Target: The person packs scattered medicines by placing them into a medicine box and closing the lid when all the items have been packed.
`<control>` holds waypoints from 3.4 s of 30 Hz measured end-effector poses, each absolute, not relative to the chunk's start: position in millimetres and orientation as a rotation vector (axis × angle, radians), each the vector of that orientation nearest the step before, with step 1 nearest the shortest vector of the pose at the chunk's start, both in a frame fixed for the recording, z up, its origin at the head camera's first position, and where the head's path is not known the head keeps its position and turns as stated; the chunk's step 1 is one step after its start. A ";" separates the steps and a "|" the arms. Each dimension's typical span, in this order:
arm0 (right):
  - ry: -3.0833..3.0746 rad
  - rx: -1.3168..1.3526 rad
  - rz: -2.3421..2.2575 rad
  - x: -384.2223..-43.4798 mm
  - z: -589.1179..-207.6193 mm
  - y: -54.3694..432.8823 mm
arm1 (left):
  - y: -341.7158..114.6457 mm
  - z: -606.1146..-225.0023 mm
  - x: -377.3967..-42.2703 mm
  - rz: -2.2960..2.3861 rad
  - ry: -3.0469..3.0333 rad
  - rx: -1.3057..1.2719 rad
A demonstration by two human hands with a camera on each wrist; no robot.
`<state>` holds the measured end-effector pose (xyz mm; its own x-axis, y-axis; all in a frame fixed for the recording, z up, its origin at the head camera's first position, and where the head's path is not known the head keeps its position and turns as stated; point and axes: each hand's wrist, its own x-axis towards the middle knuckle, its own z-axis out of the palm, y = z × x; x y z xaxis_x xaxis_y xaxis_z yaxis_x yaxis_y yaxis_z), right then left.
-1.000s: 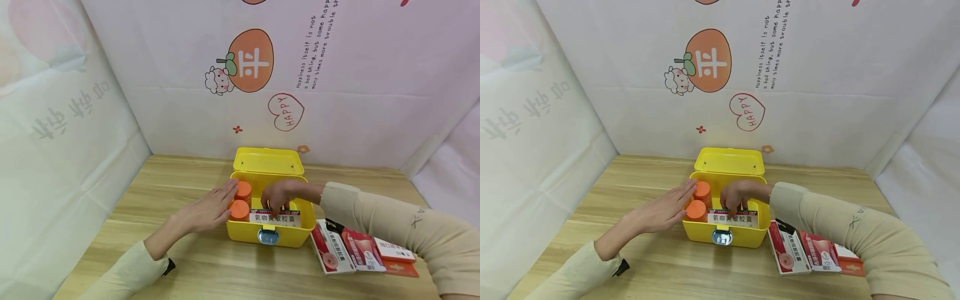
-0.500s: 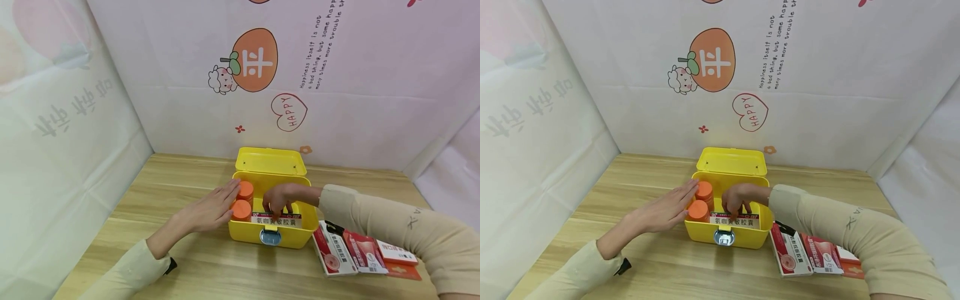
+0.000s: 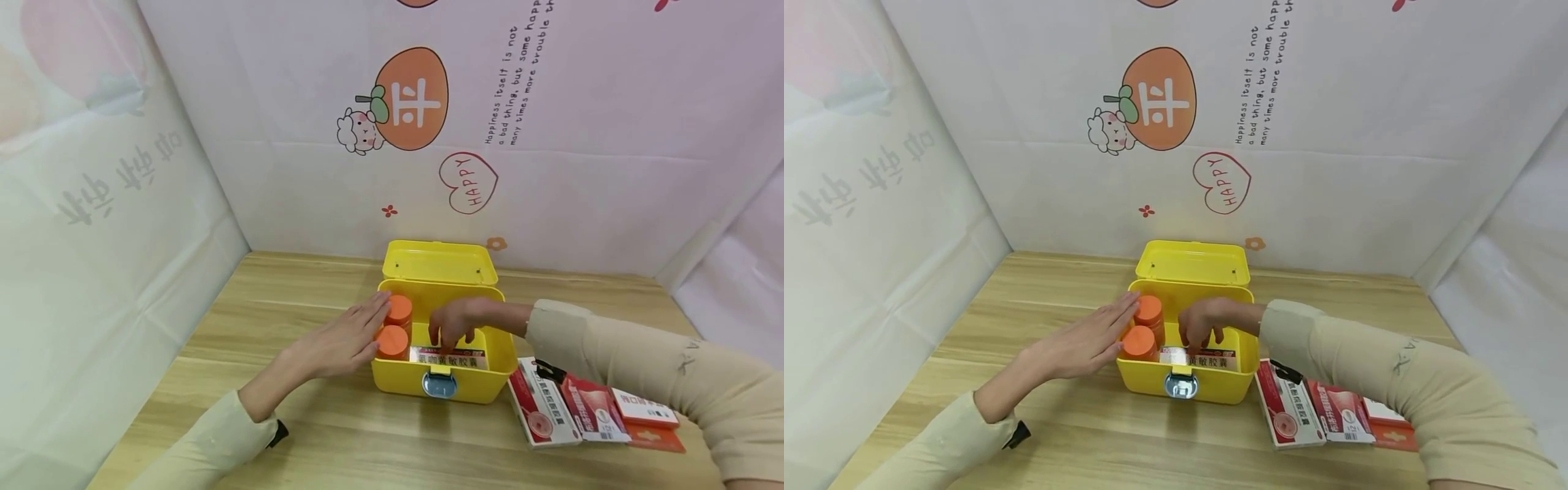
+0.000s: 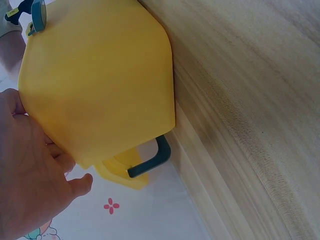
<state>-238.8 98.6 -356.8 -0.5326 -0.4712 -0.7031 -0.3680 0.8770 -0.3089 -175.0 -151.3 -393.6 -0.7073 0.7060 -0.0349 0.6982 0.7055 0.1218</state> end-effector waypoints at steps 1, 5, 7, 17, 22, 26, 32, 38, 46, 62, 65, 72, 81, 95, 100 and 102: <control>2.194 -0.608 -0.166 -238.1 -354.6 99.5 | -151.2 -393.2 -174.7 0.158 2.829 1.166; 2.205 -0.648 -0.203 -234.7 -344.9 104.5 | -150.7 -392.0 -173.9 0.158 2.829 1.159; 2.212 -0.671 -0.213 -232.4 -340.2 107.4 | -150.4 -391.6 -173.5 0.162 2.829 1.158; 2.308 -0.776 -0.373 -215.8 -320.5 131.5 | -150.8 -393.6 -173.5 0.165 2.831 1.154; 2.338 -0.740 -0.538 -205.6 -311.2 146.4 | -150.9 -393.8 -173.2 0.173 2.829 1.157; 2.344 -0.738 -0.676 -195.3 -304.6 156.9 | -150.5 -393.2 -172.8 0.172 2.830 1.161; 2.320 -0.775 -0.848 -182.6 -299.9 173.2 | -150.5 -393.0 -171.8 0.185 2.825 1.160; 2.324 -0.750 -0.938 -167.5 -296.6 191.8 | -150.5 -393.1 -171.6 0.197 2.822 1.164; 2.337 -0.687 -1.058 -155.1 -304.1 218.9 | -150.9 -391.8 -172.4 0.165 2.834 1.157; 2.357 -0.594 -1.141 -144.8 -322.8 266.9 | -149.6 -392.4 -170.8 0.183 2.826 1.130; 2.364 -0.580 -1.151 -144.8 -328.4 276.2 | -150.1 -393.0 -170.9 0.183 2.827 1.121; 2.392 -0.513 -1.163 -142.7 -344.6 297.3 | -150.6 -393.6 -170.7 0.192 2.831 1.118; 2.502 -0.429 -1.115 -136.8 -367.4 327.2 | -151.2 -396.9 -171.1 0.182 2.838 1.129; 2.827 -0.286 -0.851 -132.8 -399.2 361.9 | -150.5 -393.6 -169.9 0.186 2.831 1.137; 2.967 -0.237 -0.709 -134.5 -407.0 375.4 | -150.9 -393.5 -169.4 0.200 2.830 1.132; 2.997 -0.212 -0.674 -135.1 -409.2 380.2 | -151.1 -393.6 -169.5 0.199 2.832 1.132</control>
<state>-135.1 380.2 -409.2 -0.9885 -0.1478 -0.0308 -0.1204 0.8946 -0.4303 -169.5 -151.1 -393.6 -0.7224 0.6908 -0.0310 0.6796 0.7176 0.1520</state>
